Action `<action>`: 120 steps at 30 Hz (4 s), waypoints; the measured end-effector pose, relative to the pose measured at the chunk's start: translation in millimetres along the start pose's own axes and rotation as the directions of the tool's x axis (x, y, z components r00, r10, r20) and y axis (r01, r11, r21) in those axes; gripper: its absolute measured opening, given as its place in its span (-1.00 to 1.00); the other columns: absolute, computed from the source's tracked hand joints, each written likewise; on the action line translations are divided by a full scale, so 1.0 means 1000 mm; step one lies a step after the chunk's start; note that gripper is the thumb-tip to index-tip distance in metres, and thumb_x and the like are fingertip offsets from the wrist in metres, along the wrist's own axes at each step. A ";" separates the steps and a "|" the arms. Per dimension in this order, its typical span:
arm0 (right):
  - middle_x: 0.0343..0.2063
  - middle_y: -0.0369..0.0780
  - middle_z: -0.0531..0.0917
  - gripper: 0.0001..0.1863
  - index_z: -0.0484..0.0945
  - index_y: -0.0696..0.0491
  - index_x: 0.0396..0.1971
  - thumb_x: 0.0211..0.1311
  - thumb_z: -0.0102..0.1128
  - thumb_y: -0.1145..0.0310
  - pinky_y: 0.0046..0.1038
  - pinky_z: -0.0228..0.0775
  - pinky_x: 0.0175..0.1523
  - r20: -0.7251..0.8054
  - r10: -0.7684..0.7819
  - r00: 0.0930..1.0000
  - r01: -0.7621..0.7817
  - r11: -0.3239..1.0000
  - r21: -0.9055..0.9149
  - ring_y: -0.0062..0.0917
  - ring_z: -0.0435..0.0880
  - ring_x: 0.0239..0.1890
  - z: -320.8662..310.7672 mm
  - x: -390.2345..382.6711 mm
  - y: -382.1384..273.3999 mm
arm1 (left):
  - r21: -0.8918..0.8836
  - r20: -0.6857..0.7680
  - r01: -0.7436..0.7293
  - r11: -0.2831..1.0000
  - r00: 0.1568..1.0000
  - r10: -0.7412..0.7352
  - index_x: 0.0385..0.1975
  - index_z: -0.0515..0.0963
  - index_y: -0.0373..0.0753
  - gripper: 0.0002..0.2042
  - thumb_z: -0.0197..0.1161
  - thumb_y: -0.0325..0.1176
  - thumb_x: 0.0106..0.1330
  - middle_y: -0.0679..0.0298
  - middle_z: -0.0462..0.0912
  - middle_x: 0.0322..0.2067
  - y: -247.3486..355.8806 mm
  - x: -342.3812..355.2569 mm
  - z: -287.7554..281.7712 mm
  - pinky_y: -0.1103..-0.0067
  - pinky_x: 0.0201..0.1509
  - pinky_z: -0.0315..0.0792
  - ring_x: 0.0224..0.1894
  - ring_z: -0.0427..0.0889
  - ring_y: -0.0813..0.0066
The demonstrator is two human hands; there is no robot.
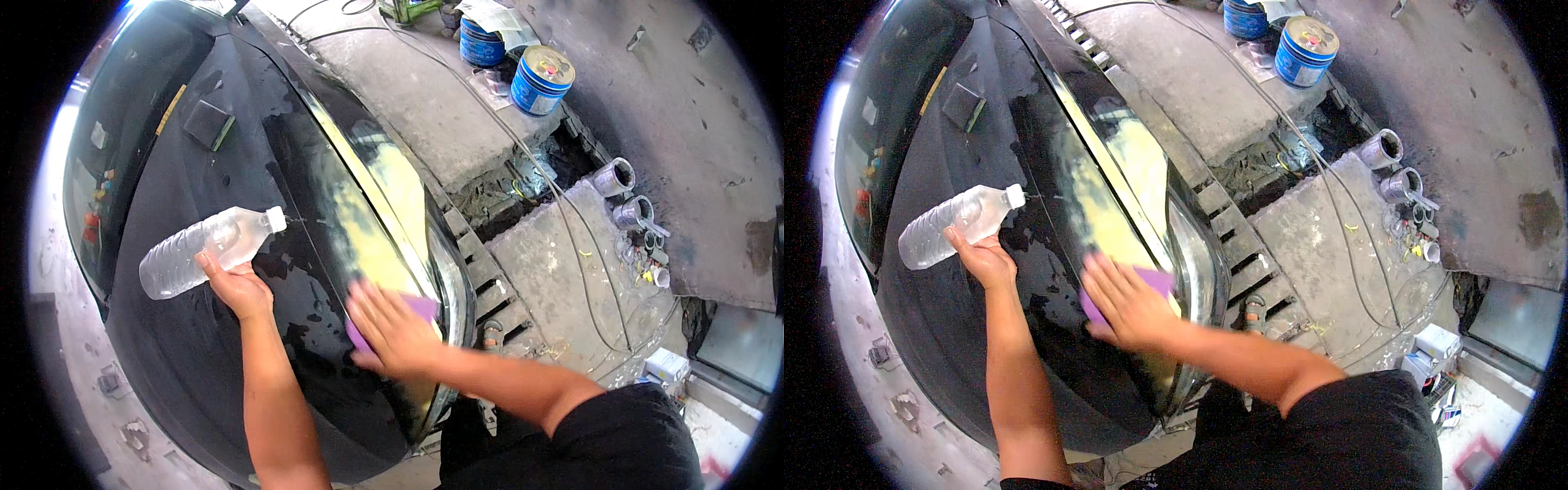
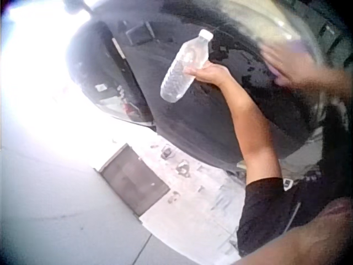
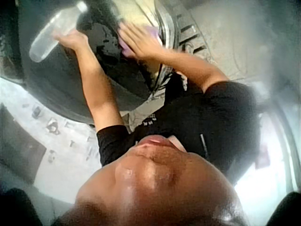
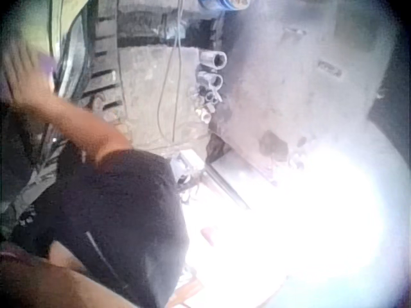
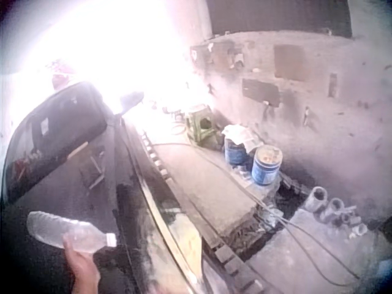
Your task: The person pours water from a plastic bottle onto the hood of a car and sands the yellow-puttied surface with a purple sanding block, occasionally dipping the block into a bucket of water.
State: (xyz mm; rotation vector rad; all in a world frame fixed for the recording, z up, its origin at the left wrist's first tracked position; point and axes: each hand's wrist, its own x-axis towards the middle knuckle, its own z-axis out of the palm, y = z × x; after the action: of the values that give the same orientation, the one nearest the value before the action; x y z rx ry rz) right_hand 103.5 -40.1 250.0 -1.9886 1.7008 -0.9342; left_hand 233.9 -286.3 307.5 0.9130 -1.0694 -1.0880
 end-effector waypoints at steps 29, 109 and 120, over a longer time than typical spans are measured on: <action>0.44 0.11 0.11 -0.14 0.13 0.28 0.40 0.42 -0.23 -0.20 -0.12 -0.25 0.55 -0.314 0.104 0.944 -0.158 0.975 -0.153 -0.07 -0.02 0.52 0.021 -0.016 0.000 | 0.145 0.344 -0.102 0.984 0.938 0.047 0.06 0.47 -0.48 -0.40 0.05 0.07 0.41 0.07 0.58 0.00 -0.004 -0.005 0.026 0.45 0.17 0.38 0.04 0.59 0.31; 0.26 0.41 0.23 -0.14 0.25 0.51 0.21 0.08 0.30 0.13 0.15 -0.06 0.45 -0.240 0.521 0.819 -0.470 0.850 0.238 0.32 0.17 0.37 0.175 -0.236 -0.226 | 0.271 0.562 -0.273 0.923 0.824 0.078 0.09 0.48 -0.27 -0.50 -0.08 0.06 0.47 0.16 0.66 -0.06 -0.013 0.041 0.023 0.55 0.01 0.43 -0.08 0.66 0.36; 0.28 0.38 0.23 -0.13 0.27 0.49 0.21 0.09 0.32 0.09 0.11 -0.09 0.47 -0.240 0.483 0.842 -0.440 0.873 0.210 0.29 0.16 0.39 0.184 -0.247 -0.229 | 0.200 0.624 -0.195 0.960 0.781 0.028 0.12 0.46 -0.30 -0.55 -0.12 -0.06 0.53 0.13 0.61 0.03 0.010 0.003 0.004 0.46 0.21 0.41 0.12 0.59 0.33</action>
State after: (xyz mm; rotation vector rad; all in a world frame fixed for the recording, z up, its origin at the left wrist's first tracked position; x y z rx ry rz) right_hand 382.7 220.2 206.3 -1.2951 2.0701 -1.1581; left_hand 232.9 -287.1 318.5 0.6806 -1.8252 -1.1980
